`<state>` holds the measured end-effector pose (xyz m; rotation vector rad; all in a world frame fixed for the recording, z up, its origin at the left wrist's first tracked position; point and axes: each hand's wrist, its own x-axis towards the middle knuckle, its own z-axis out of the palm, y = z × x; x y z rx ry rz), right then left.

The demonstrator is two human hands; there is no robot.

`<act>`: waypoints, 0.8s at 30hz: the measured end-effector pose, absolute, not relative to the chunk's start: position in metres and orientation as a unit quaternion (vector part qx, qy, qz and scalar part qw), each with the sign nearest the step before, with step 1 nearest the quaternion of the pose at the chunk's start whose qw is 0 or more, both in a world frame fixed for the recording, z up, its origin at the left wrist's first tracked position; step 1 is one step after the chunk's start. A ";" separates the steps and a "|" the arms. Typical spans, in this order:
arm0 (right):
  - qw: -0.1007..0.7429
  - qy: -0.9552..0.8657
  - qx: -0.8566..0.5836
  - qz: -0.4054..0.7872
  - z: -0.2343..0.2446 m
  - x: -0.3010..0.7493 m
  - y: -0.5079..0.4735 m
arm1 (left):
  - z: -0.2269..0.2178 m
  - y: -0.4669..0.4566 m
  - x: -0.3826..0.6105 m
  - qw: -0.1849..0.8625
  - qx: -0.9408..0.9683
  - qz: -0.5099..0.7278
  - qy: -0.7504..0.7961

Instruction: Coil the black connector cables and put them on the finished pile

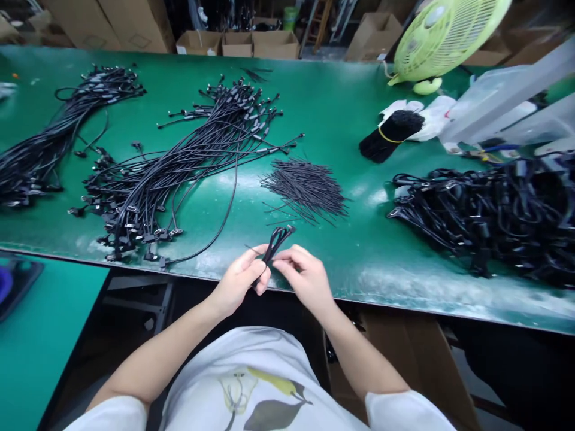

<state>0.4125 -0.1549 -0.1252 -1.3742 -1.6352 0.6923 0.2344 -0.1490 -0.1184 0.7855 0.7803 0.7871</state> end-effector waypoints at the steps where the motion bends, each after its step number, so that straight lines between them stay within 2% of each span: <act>1: 0.429 -0.670 -0.532 0.289 -0.126 0.399 -0.159 | -0.118 -0.149 0.234 0.764 0.378 0.368 0.372; 3: 0.413 -0.711 -0.515 0.244 -0.126 0.382 -0.163 | -0.118 -0.148 0.231 0.715 0.420 0.381 0.409; 6: 0.337 -0.814 -0.471 0.050 -0.121 0.380 -0.160 | -0.120 -0.146 0.223 0.612 0.514 0.377 0.467; 9: 0.274 -0.883 -0.348 -0.155 -0.109 0.387 -0.150 | -0.122 -0.143 0.215 0.508 0.624 0.336 0.489; 12: 0.221 -0.923 -0.211 -0.232 -0.096 0.391 -0.136 | -0.120 -0.142 0.207 0.465 0.681 0.287 0.488; 15: 0.149 -0.948 -0.161 -0.230 -0.086 0.390 -0.127 | -0.117 -0.143 0.200 0.505 0.661 0.264 0.488; 21: 0.051 -0.962 -0.085 -0.254 -0.064 0.381 -0.124 | -0.120 -0.143 0.196 0.657 0.524 0.269 0.471; 24: 0.001 -0.968 -0.057 -0.243 -0.058 0.379 -0.125 | -0.121 -0.145 0.198 0.690 0.495 0.259 0.459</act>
